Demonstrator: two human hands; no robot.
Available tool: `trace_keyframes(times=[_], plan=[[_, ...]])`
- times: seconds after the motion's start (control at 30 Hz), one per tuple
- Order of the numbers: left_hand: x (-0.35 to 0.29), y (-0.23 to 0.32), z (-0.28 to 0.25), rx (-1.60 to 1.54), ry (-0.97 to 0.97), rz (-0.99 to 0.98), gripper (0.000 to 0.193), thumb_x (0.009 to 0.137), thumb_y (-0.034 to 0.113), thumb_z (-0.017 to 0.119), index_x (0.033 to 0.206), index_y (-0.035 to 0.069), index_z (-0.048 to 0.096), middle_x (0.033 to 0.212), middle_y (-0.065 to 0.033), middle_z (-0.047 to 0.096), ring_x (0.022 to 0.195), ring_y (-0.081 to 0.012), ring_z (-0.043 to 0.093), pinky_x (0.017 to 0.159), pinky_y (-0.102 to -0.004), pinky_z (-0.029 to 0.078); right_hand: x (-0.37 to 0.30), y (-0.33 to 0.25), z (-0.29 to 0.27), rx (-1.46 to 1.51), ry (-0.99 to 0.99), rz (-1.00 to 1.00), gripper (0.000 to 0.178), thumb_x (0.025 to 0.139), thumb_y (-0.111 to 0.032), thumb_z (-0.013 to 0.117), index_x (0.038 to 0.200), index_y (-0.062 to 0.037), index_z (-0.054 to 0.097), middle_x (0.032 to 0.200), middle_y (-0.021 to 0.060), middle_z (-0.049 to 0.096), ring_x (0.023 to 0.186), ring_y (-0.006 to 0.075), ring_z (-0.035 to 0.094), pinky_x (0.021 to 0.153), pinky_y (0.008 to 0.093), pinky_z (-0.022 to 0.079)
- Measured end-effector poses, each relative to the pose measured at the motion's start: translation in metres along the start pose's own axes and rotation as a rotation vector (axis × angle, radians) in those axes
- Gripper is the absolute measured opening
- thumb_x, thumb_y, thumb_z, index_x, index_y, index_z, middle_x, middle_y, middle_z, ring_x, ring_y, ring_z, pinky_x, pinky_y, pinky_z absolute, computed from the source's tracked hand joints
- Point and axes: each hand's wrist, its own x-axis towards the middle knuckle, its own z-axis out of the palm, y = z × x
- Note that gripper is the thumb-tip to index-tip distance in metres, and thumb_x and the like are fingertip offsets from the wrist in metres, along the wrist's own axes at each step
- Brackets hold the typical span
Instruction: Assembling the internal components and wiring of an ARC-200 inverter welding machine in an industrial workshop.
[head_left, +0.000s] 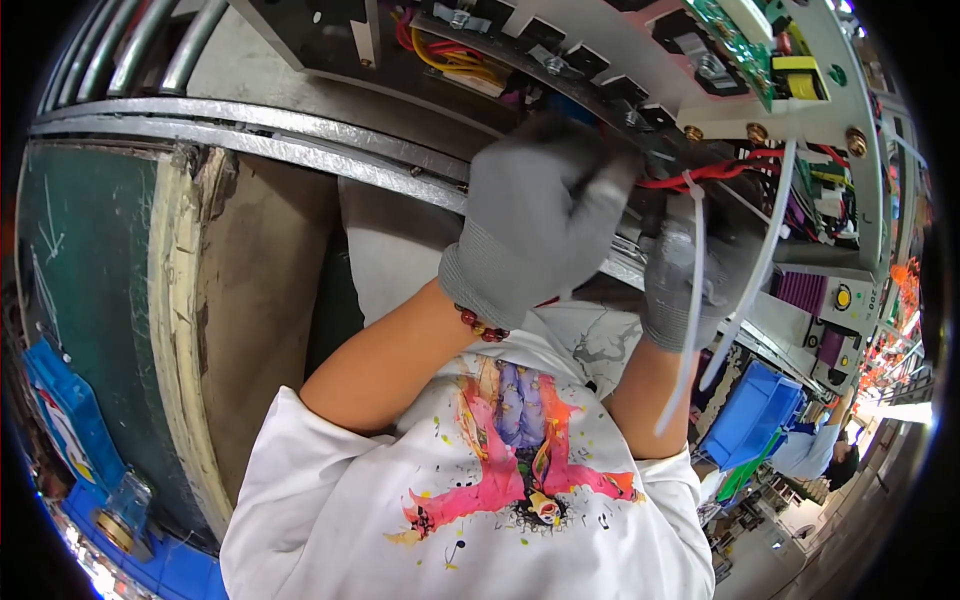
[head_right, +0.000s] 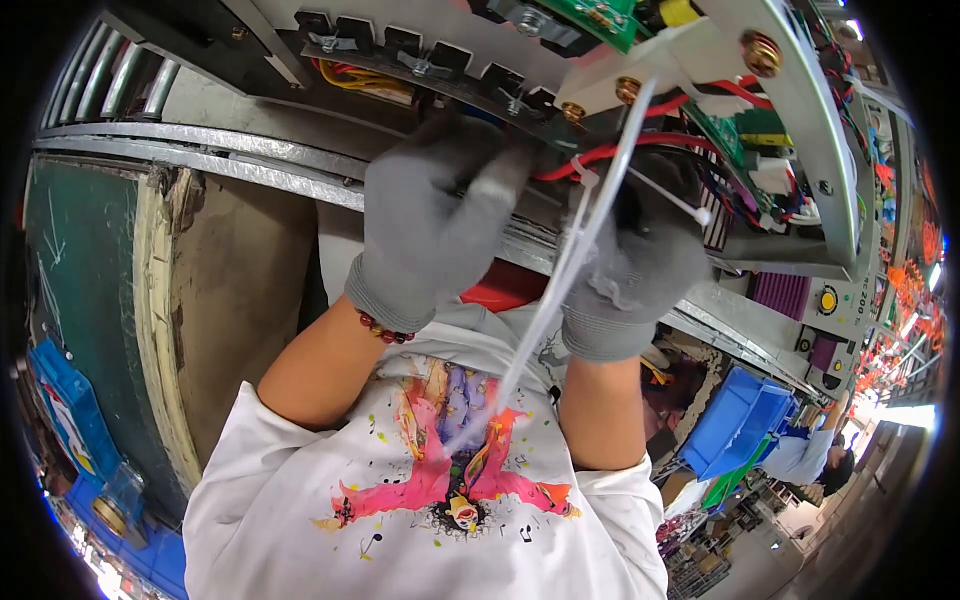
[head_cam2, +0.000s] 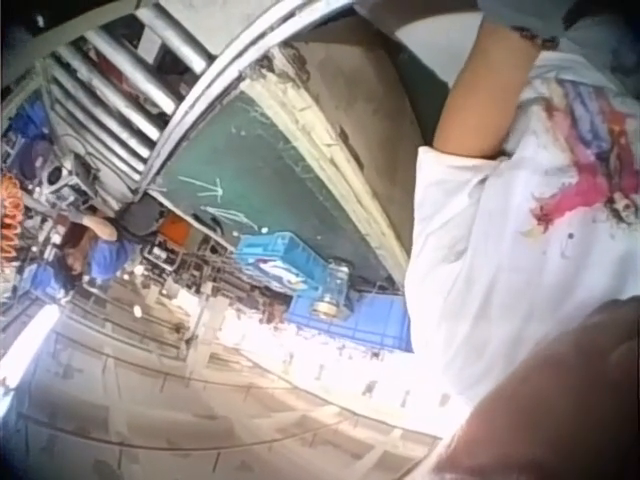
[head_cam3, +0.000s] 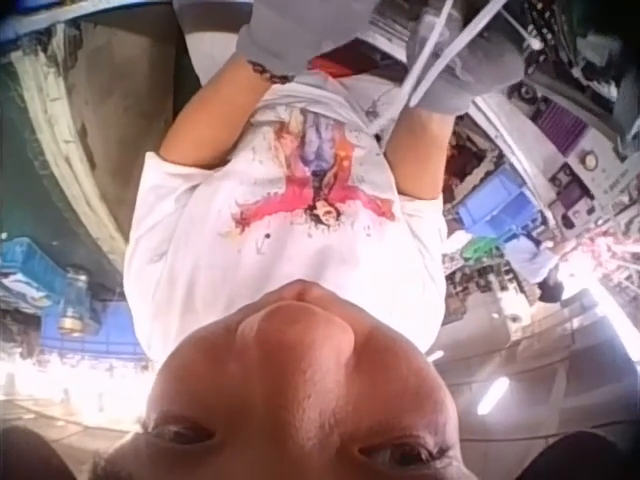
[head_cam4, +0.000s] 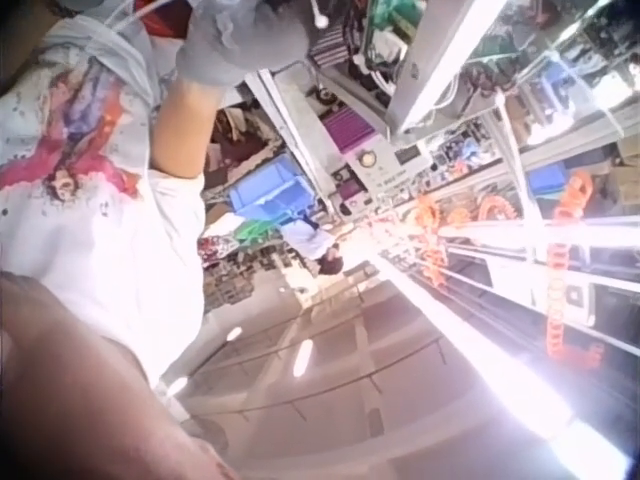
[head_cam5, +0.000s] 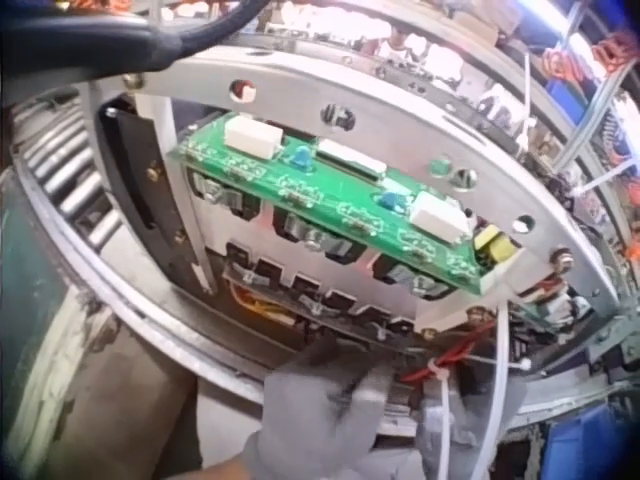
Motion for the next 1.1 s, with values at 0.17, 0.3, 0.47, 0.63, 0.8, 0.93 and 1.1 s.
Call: trace_keyframes(times=[0.17,0.3,0.47,0.63,0.8,0.93,1.1], plan=[[0.019,0.03,0.0,-0.062,-0.006,-0.534,0.023,0.08,0.023,0.066,0.084,0.001,0.067,0.075,-0.0165,0.066,0.069,-0.032,0.064,0.064,-0.0411,0.051,0.009,-0.001,-0.005,-0.036,0.0,-0.173,0.01,0.077,-0.004,0.065,0.084,0.0032,0.067,0.078,0.013,0.063,0.068,0.0239,0.06,0.066,0.0316,0.049],[0.019,0.007,-0.006,0.024,-0.232,-0.42,0.029,0.08,0.027,0.067,0.095,0.002,0.068,0.079,-0.0176,0.067,0.073,-0.0331,0.066,0.067,-0.0412,0.052,0.007,0.003,-0.003,0.113,-0.062,-0.018,0.013,0.081,-0.011,0.064,0.086,0.0007,0.067,0.078,0.0154,0.065,0.067,0.0298,0.061,0.066,0.0331,0.049],[0.022,0.015,0.0,0.202,-0.286,-0.367,0.02,0.083,0.019,0.068,0.094,0.003,0.069,0.074,-0.0128,0.067,0.061,-0.0223,0.061,0.059,-0.031,0.049,0.005,0.012,-0.004,0.093,-0.145,-0.048,0.014,0.083,-0.014,0.066,0.087,-0.0007,0.068,0.08,0.0128,0.068,0.068,0.0275,0.063,0.066,0.0323,0.05],[0.008,0.032,0.015,0.249,0.056,-0.332,0.017,0.077,0.017,0.067,0.091,0.009,0.073,0.085,-0.0155,0.066,0.079,-0.0344,0.063,0.07,-0.0406,0.051,-0.012,0.022,0.016,0.334,0.223,-0.185,0.012,0.081,-0.014,0.07,0.089,-0.0051,0.066,0.087,0.0089,0.068,0.076,0.0191,0.065,0.072,0.0295,0.051],[0.009,0.031,0.011,0.594,0.129,-0.002,0.018,0.069,0.012,0.071,0.086,0.007,0.072,0.087,-0.0152,0.062,0.076,-0.0335,0.062,0.065,-0.0397,0.051,-0.016,0.027,0.014,0.136,0.141,-0.424,0.014,0.077,-0.011,0.07,0.089,-0.0075,0.065,0.085,0.0117,0.067,0.074,0.0305,0.065,0.065,0.0335,0.053],[0.014,0.021,0.006,0.445,0.17,-0.05,0.013,0.069,0.01,0.07,0.08,0.002,0.071,0.07,-0.0149,0.064,0.066,-0.0341,0.062,0.06,-0.0377,0.05,0.001,0.016,0.021,0.197,0.153,-0.497,0.011,0.076,-0.012,0.069,0.087,-0.0086,0.067,0.081,0.0082,0.067,0.068,0.0277,0.064,0.062,0.0333,0.052],[0.014,0.023,0.002,0.262,0.206,-0.262,0.015,0.073,0.011,0.068,0.083,0.0,0.07,0.07,-0.0159,0.066,0.064,-0.0305,0.064,0.061,-0.0357,0.05,0.006,0.0,0.025,0.202,0.191,-0.43,0.007,0.076,-0.009,0.066,0.082,-0.0095,0.069,0.079,0.0071,0.067,0.065,0.0254,0.063,0.06,0.032,0.051]])
